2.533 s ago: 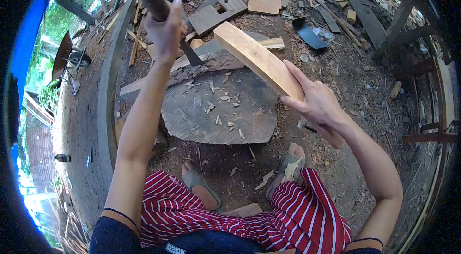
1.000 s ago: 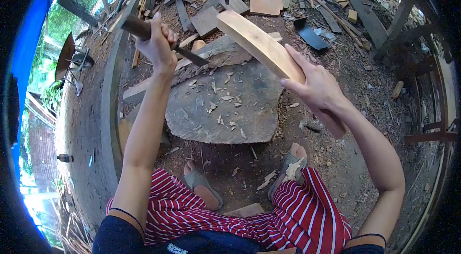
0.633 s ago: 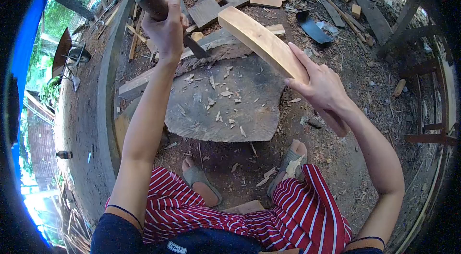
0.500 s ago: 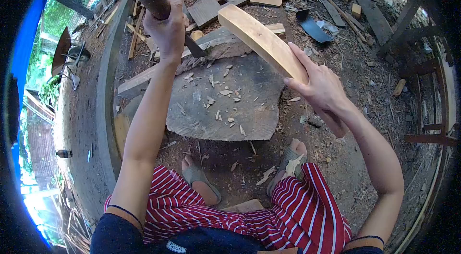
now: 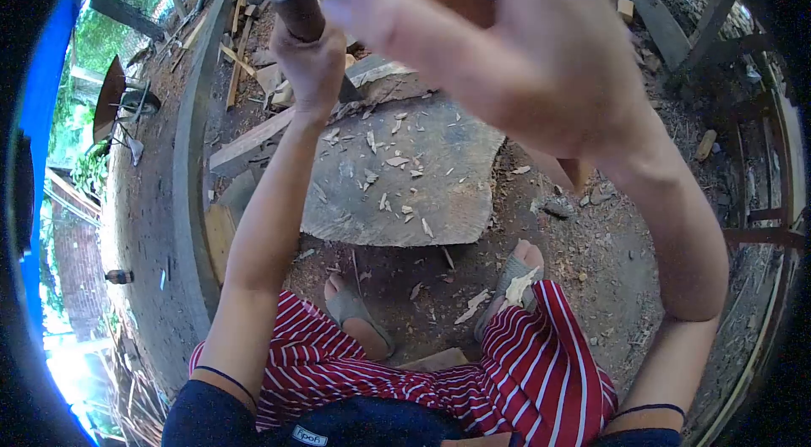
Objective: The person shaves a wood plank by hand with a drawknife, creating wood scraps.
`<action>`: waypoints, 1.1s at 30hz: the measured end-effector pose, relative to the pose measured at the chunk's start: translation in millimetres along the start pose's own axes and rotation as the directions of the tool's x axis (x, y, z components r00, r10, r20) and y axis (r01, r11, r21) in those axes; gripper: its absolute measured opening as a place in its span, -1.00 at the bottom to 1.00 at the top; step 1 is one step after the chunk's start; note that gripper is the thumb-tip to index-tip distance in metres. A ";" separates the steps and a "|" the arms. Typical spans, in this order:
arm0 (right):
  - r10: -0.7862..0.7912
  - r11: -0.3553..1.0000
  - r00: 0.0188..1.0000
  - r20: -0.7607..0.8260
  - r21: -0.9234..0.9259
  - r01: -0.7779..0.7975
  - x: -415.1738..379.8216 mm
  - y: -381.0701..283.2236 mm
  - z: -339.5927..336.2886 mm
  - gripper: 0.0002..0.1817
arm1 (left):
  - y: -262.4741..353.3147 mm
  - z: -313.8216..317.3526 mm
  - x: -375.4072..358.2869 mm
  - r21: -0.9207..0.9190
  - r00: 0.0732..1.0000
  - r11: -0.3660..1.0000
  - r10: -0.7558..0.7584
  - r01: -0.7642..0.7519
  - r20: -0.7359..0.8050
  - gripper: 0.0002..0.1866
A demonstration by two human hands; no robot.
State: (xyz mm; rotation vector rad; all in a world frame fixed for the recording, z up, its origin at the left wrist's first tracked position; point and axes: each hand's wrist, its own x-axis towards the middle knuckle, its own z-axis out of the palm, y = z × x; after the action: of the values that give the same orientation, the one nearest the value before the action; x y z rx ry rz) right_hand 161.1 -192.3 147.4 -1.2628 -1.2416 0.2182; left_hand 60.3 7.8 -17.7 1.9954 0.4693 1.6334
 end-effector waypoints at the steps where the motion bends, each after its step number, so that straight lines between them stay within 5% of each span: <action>1: 0.307 0.951 0.867 0.391 -0.144 -0.272 9.8 -1.2 -15.9 0.00 | -7.9 0.7 -0.6 -0.103 1.000 0.994 -0.027 0.027 0.004 -0.86; 4: 0.454 0.856 0.744 0.489 -0.473 -0.212 -19.2 4.1 -7.0 0.00 | -11.2 -3.0 1.5 -0.125 0.992 0.985 -0.123 0.117 -0.042 -0.85; 8: 0.383 0.923 0.835 0.396 -0.129 -0.363 -7.6 -7.4 -19.7 -0.04 | -23.2 -6.9 8.2 -0.092 0.978 0.974 -0.210 0.208 -0.004 -0.80; 9: 0.186 0.971 0.913 0.364 0.076 -0.228 -9.9 7.5 -19.3 -0.04 | -23.9 -6.8 9.1 -0.042 0.985 0.984 -0.175 0.175 0.004 -0.81; 12: -0.069 0.990 0.989 0.128 -0.111 0.084 -32.1 73.5 -5.9 -0.10 | -15.0 -3.9 10.6 -0.047 0.990 0.989 -0.141 0.141 0.009 -0.79; 14: 0.160 0.948 0.925 0.345 -0.316 -0.047 -40.6 88.1 -4.3 -0.09 | -22.5 -4.9 11.4 -0.079 0.988 0.985 -0.155 0.155 -0.001 -0.79; 19: 0.202 0.962 0.933 0.297 -0.239 -0.132 -55.0 106.0 -20.6 -0.06 | -19.2 -26.1 18.4 -0.262 0.957 0.927 -0.288 0.267 -0.045 -0.78; 20: 0.280 0.931 0.915 0.291 -0.313 -0.185 -59.3 111.7 -27.8 -0.06 | -7.8 -30.0 22.0 -0.337 0.896 0.863 -0.432 0.376 -0.105 -0.80; 23: 0.439 0.849 0.856 0.273 -0.438 -0.296 -75.3 125.2 -45.6 -0.04 | -1.7 -57.6 29.7 -0.453 0.876 0.784 -0.483 0.424 -0.017 -0.81; 25: 0.513 0.801 0.815 0.269 -0.493 -0.341 -86.0 133.2 -53.4 -0.04 | -0.6 -70.6 34.0 -0.123 0.826 0.828 -0.510 0.547 0.238 -0.84; 27: 0.551 0.767 0.800 0.237 -0.521 -0.374 -96.7 141.8 -56.6 -0.04 | -17.0 -75.1 28.7 0.262 0.666 0.820 -0.569 0.510 0.483 -0.74; 28: 0.548 0.768 0.800 0.243 -0.525 -0.367 -101.1 147.0 -56.4 -0.04 | -30.0 -75.1 21.7 0.474 0.547 0.767 -0.641 0.432 0.539 -0.72; 30: 0.501 0.784 0.839 0.210 -0.520 -0.339 -106.4 153.0 -60.3 -0.03 | -46.9 -72.4 -8.5 0.619 0.568 0.774 -0.450 -0.137 0.689 -0.67; 32: 0.532 0.762 0.825 0.192 -0.532 -0.368 -103.8 145.0 -64.1 -0.02 | -50.8 -71.9 -34.4 0.769 0.467 0.570 -0.616 -0.290 0.634 -0.66; 33: 0.552 0.755 0.812 0.188 -0.526 -0.392 -102.4 141.4 -65.5 -0.03 | -38.3 -71.4 -42.5 0.771 0.548 0.558 -0.560 -0.306 0.622 -0.64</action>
State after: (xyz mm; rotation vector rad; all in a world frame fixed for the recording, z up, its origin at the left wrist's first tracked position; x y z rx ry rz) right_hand 239.6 -251.2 -11.2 -2.0389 -1.2714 0.5545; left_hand -16.3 26.9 -63.9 2.9723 1.1100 0.0144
